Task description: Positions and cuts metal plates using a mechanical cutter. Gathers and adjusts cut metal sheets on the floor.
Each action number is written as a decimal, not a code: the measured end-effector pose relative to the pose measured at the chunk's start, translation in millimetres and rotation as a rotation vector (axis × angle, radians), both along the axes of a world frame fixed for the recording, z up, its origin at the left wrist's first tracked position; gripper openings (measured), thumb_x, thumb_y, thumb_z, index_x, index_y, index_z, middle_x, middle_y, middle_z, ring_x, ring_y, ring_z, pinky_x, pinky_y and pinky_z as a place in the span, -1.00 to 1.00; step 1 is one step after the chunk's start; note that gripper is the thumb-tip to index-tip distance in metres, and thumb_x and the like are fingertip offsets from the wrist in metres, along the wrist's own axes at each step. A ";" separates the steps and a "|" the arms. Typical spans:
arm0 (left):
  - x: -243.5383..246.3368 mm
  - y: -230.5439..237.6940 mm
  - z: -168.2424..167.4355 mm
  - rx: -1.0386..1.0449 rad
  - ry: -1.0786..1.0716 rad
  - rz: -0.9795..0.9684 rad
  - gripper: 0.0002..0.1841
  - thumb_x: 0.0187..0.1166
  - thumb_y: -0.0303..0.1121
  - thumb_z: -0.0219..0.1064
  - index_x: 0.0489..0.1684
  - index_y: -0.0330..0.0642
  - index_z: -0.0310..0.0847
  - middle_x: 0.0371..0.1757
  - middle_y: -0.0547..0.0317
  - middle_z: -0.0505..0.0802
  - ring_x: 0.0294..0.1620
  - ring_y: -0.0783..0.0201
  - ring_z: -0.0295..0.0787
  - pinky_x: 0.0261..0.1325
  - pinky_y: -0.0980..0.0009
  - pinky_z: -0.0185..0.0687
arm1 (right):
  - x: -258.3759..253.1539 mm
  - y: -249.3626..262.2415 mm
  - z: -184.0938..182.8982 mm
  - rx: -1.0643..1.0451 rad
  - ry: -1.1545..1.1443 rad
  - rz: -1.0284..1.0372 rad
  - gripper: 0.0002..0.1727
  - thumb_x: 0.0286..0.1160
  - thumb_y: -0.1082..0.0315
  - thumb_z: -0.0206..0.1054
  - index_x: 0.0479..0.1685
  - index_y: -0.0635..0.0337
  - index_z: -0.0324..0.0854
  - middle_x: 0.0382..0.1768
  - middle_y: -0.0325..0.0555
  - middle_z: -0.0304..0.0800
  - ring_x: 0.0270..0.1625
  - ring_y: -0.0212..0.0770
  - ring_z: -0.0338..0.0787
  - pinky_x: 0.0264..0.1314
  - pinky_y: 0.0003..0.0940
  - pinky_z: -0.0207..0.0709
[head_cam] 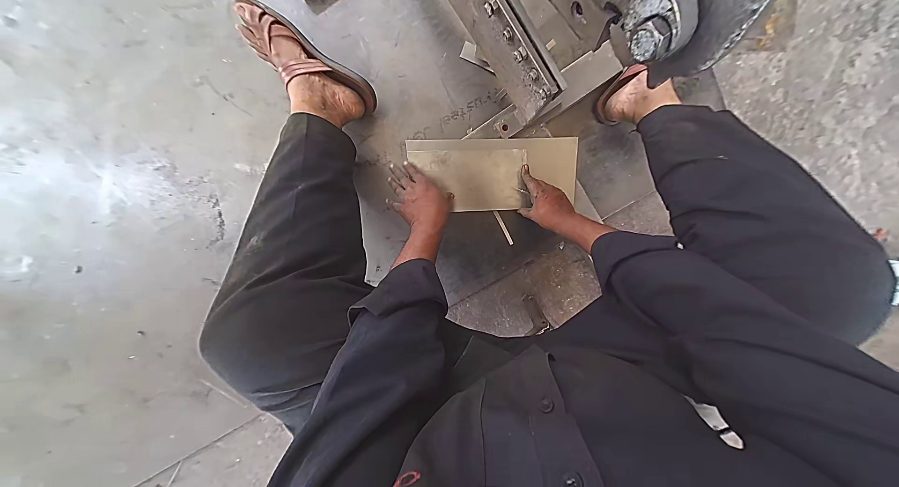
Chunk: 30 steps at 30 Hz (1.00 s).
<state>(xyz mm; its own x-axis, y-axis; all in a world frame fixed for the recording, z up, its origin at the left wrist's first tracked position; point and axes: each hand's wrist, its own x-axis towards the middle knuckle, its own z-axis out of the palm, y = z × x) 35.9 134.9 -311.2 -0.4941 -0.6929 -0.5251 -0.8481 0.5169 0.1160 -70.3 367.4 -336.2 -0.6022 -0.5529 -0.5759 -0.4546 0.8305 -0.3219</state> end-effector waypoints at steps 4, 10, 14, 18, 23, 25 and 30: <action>-14.1 19.4 -12.0 0.032 -0.002 -0.202 -0.12 0.43 -0.41 0.40 0.87 -0.22 0.09 0.89 -0.43 -0.02 0.87 -0.41 -0.05 0.67 -0.27 0.30 | -0.9 1.9 0.2 -0.008 -0.013 0.010 0.17 0.36 0.15 0.58 0.96 0.11 -0.17 0.48 0.19 0.64 0.43 0.17 0.73 0.46 0.12 0.58; -34.5 37.5 -11.0 0.069 -0.094 -0.093 0.52 0.05 0.51 0.53 0.85 -0.54 -0.22 0.88 -0.54 -0.18 0.91 -0.42 -0.27 0.69 -0.38 0.14 | -2.6 1.6 -1.3 0.000 -0.031 0.015 0.19 0.36 0.14 0.59 0.97 0.09 -0.19 0.46 0.18 0.65 0.41 0.17 0.74 0.45 0.11 0.59; -43.1 46.0 -14.8 0.056 -0.115 -0.034 0.59 -0.04 0.46 0.63 0.85 -0.55 -0.31 0.89 -0.50 -0.25 0.92 -0.39 -0.31 0.65 -0.45 0.15 | -7.9 -5.9 16.4 0.130 -0.031 0.131 0.14 0.46 0.31 0.49 0.96 0.17 -0.31 0.39 0.25 0.66 0.34 0.22 0.77 0.35 0.13 0.64; -46.9 45.4 -10.8 0.063 -0.130 -0.028 0.59 -0.06 0.44 0.64 0.85 -0.57 -0.32 0.89 -0.50 -0.25 0.92 -0.40 -0.30 0.59 -0.48 0.23 | -32.3 -32.2 54.0 0.221 -0.149 0.149 -0.24 0.44 0.40 0.39 0.71 0.39 0.28 0.30 0.35 0.67 0.34 0.29 0.73 0.31 0.25 0.62; -46.4 45.1 -10.9 0.081 -0.152 -0.027 0.58 -0.01 0.43 0.62 0.84 -0.60 -0.32 0.89 -0.51 -0.28 0.91 -0.43 -0.28 0.54 -0.51 0.28 | -61.5 -111.1 82.9 0.026 -0.139 0.304 -0.74 0.67 0.38 0.19 0.14 0.26 0.72 0.09 0.26 0.79 0.28 0.27 0.75 0.31 0.29 0.56; -49.0 45.5 -8.6 0.079 -0.160 -0.026 0.57 -0.03 0.43 0.63 0.83 -0.60 -0.29 0.89 -0.51 -0.27 0.90 -0.43 -0.25 0.51 -0.48 0.34 | -62.9 -149.9 78.0 -0.029 -0.107 0.381 -0.63 0.73 0.32 0.18 0.43 0.04 0.65 0.26 0.13 0.78 0.39 0.21 0.73 0.40 0.28 0.56; -47.2 41.5 -5.8 0.116 -0.123 -0.009 0.52 0.00 0.37 0.66 0.85 -0.56 -0.24 0.89 -0.49 -0.24 0.91 -0.41 -0.28 0.54 -0.54 0.26 | -59.9 -213.6 41.0 -0.065 -0.081 0.439 -0.73 0.68 0.24 0.25 0.19 0.13 0.68 0.18 0.15 0.78 0.35 0.19 0.74 0.33 0.24 0.59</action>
<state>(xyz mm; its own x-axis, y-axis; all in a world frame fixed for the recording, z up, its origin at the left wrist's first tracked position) -11.3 176.4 -317.0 -0.4271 -0.6198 -0.6583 -0.8551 0.5135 0.0714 -130.2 153.9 -295.2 -0.2568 -0.7825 -0.5673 -0.7308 0.5413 -0.4158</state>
